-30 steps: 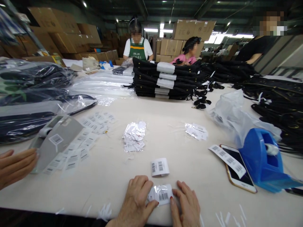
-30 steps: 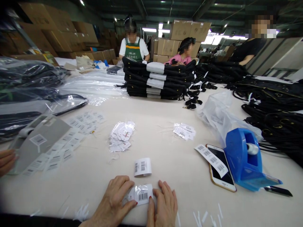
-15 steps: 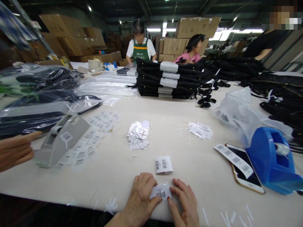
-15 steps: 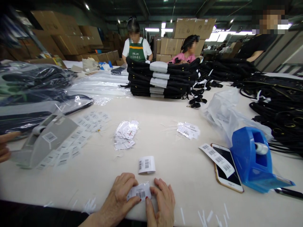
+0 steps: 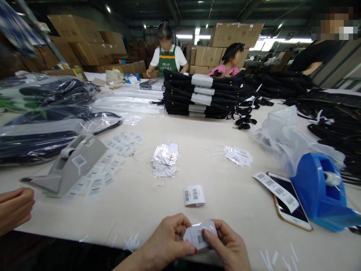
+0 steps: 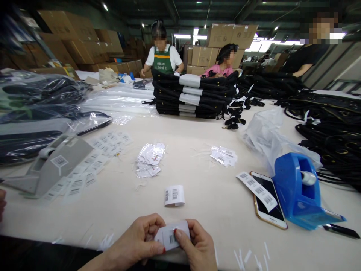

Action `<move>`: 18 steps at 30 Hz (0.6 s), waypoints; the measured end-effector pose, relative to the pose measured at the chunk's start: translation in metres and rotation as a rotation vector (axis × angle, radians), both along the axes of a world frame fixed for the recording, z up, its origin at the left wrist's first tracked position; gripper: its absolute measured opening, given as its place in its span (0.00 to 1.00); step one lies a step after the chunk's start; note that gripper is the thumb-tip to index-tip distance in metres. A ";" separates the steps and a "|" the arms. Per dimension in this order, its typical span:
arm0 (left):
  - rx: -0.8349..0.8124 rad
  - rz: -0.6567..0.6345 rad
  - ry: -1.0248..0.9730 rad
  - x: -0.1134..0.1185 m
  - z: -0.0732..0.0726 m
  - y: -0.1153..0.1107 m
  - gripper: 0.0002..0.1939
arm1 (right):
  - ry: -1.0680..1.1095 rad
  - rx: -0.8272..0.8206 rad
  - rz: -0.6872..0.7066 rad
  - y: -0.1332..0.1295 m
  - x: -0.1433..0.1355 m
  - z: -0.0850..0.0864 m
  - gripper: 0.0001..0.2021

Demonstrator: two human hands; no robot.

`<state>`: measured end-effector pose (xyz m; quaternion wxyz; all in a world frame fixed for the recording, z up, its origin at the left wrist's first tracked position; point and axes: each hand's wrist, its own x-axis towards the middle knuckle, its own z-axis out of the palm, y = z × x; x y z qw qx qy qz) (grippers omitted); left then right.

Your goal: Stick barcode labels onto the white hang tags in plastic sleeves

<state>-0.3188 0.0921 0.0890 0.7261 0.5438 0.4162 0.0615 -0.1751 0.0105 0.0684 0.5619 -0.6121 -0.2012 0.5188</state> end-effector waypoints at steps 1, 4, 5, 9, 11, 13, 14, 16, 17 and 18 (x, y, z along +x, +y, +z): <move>-0.034 0.002 0.004 -0.002 -0.002 0.000 0.13 | 0.016 -0.011 -0.032 0.000 0.001 0.001 0.16; -0.021 0.029 0.017 -0.008 -0.011 -0.002 0.11 | 0.094 -0.033 -0.102 0.000 0.002 0.001 0.18; -0.018 0.038 0.013 -0.008 -0.013 -0.002 0.10 | 0.122 -0.034 -0.118 0.000 0.002 0.000 0.20; -0.046 0.057 -0.026 -0.008 -0.014 -0.002 0.12 | 0.138 -0.024 -0.182 -0.001 0.004 -0.004 0.21; -0.043 0.089 -0.029 -0.008 -0.012 0.000 0.13 | 0.127 -0.022 -0.232 -0.002 0.011 -0.005 0.21; -0.020 0.111 -0.013 -0.009 -0.012 0.002 0.14 | 0.124 -0.027 -0.296 -0.003 0.021 -0.005 0.21; -0.014 0.105 -0.006 -0.010 -0.013 0.004 0.14 | 0.122 -0.033 -0.322 -0.003 0.026 -0.005 0.21; -0.009 0.074 0.001 -0.010 -0.017 0.006 0.14 | 0.116 -0.041 -0.351 -0.003 0.034 -0.004 0.23; -0.005 0.054 0.003 -0.010 -0.019 0.007 0.14 | 0.113 -0.044 -0.353 -0.003 0.036 -0.004 0.24; 0.007 0.037 0.007 -0.010 -0.022 0.008 0.14 | 0.111 -0.044 -0.352 -0.003 0.039 -0.004 0.24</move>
